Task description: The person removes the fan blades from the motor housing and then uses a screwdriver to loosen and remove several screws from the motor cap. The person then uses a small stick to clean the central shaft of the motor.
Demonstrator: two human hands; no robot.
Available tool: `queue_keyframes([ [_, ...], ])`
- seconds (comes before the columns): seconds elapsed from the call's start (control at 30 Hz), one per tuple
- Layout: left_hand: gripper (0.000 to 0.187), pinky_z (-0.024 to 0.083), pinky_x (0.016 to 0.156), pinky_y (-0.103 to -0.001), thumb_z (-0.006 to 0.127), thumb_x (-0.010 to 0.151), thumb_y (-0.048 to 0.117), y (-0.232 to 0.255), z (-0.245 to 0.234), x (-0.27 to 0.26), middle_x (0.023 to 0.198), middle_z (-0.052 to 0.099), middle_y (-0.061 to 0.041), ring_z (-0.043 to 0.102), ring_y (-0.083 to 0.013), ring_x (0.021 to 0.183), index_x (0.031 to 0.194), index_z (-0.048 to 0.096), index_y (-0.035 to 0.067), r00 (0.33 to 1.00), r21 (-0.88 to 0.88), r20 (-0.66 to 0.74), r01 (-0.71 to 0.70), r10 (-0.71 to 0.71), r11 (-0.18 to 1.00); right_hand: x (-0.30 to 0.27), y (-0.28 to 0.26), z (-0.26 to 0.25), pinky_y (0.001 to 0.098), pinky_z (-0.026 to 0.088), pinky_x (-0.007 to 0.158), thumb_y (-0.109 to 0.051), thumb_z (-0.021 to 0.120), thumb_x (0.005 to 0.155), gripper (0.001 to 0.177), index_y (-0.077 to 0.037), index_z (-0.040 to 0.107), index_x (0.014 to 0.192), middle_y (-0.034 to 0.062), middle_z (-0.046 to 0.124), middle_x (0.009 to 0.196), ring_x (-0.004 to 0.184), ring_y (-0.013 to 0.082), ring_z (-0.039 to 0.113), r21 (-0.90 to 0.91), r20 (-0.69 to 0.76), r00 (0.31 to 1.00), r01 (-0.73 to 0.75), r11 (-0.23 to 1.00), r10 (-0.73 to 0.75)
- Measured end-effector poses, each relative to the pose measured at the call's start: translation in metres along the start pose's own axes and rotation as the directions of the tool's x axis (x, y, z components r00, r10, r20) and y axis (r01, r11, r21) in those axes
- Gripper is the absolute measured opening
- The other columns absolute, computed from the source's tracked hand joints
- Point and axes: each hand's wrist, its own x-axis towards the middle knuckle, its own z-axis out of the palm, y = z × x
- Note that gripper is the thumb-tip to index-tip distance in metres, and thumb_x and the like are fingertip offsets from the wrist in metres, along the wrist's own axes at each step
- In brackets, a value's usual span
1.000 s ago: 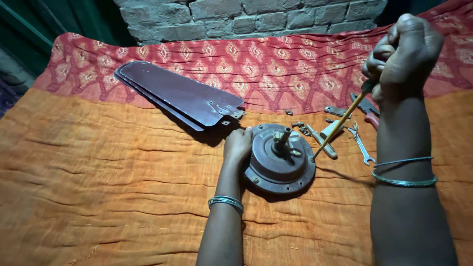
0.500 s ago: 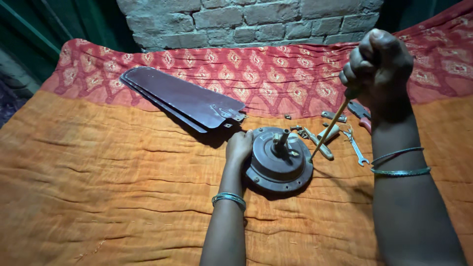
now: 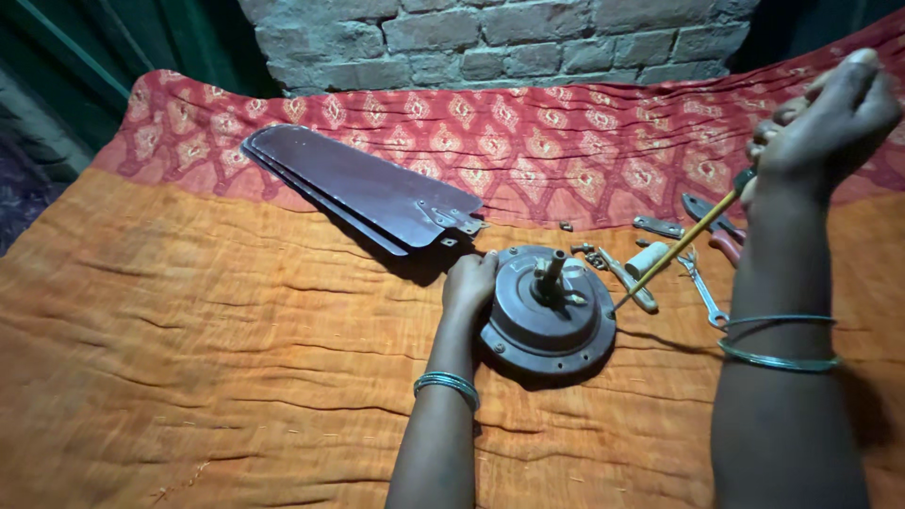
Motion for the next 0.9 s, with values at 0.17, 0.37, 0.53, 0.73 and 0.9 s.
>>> queue_keyframes([
  [0.17, 0.055, 0.054, 0.085, -0.051, 0.051, 0.095, 0.049, 0.001, 0.003, 0.002, 0.094, 0.073, -0.026, 0.071, -0.0437, 0.095, 0.092, 0.077, 0.001, 1.0, 0.025, 0.012, 0.0, 0.0, 1.0, -0.019, -0.022, 0.002, 0.0322, 0.025, 0.046, -0.04, 0.048, 0.116, 0.04, -0.012, 0.04, 0.089, 0.0003, 0.029, 0.062, 0.048, 0.0117, 0.024, 0.15, 0.336, 0.937, -0.153, 0.977, 0.095],
  [0.37, 0.055, 0.054, 0.083, -0.051, 0.051, 0.095, 0.048, -0.003, 0.004, 0.005, 0.091, 0.073, -0.027, 0.072, -0.0436, 0.092, 0.09, 0.076, 0.0, 1.0, 0.006, 0.004, -0.029, 0.029, 1.0, -0.023, -0.051, 0.012, 0.0273, 0.024, 0.046, -0.044, 0.05, 0.117, 0.048, -0.015, 0.039, 0.08, -0.0036, 0.028, 0.057, 0.044, 0.0097, 0.023, 0.318, 0.657, 0.712, -0.561, 0.765, 0.25],
  [0.53, 0.056, 0.054, 0.083, -0.051, 0.051, 0.096, 0.049, -0.006, 0.006, 0.007, 0.089, 0.073, -0.027, 0.072, -0.044, 0.09, 0.089, 0.076, 0.0, 1.0, 0.009, 0.005, -0.022, 0.022, 1.0, -0.016, -0.062, 0.03, 0.0314, 0.044, 0.061, -0.035, 0.049, 0.108, 0.031, -0.012, 0.048, 0.087, 0.001, 0.044, 0.071, 0.063, 0.0129, 0.046, 0.071, 0.531, 0.752, -0.498, 0.864, 0.39],
  [0.73, 0.055, 0.055, 0.081, -0.051, 0.052, 0.095, 0.049, -0.008, 0.007, 0.007, 0.088, 0.073, -0.027, 0.072, -0.0439, 0.09, 0.087, 0.076, 0.0, 1.0, -0.048, -0.001, -0.028, 0.028, 0.998, -0.038, -0.064, 0.049, 0.0322, 0.027, 0.043, -0.029, 0.047, 0.105, 0.026, -0.011, 0.051, 0.086, 0.0006, 0.041, 0.066, 0.05, 0.0125, 0.035, 0.05, 0.006, 0.996, -0.085, 0.995, 0.085],
  [0.9, 0.054, 0.054, 0.082, -0.051, 0.053, 0.095, 0.049, -0.007, 0.006, 0.008, 0.089, 0.072, -0.027, 0.071, -0.0443, 0.091, 0.086, 0.076, 0.0, 1.0, -0.024, -0.008, -0.023, 0.023, 0.999, -0.056, -0.075, 0.047, 0.0288, 0.025, 0.043, -0.042, 0.045, 0.111, 0.043, -0.011, 0.045, 0.081, -0.0015, 0.03, 0.058, 0.046, 0.0108, 0.028, 0.209, 0.734, 0.65, -0.492, 0.845, 0.197],
])
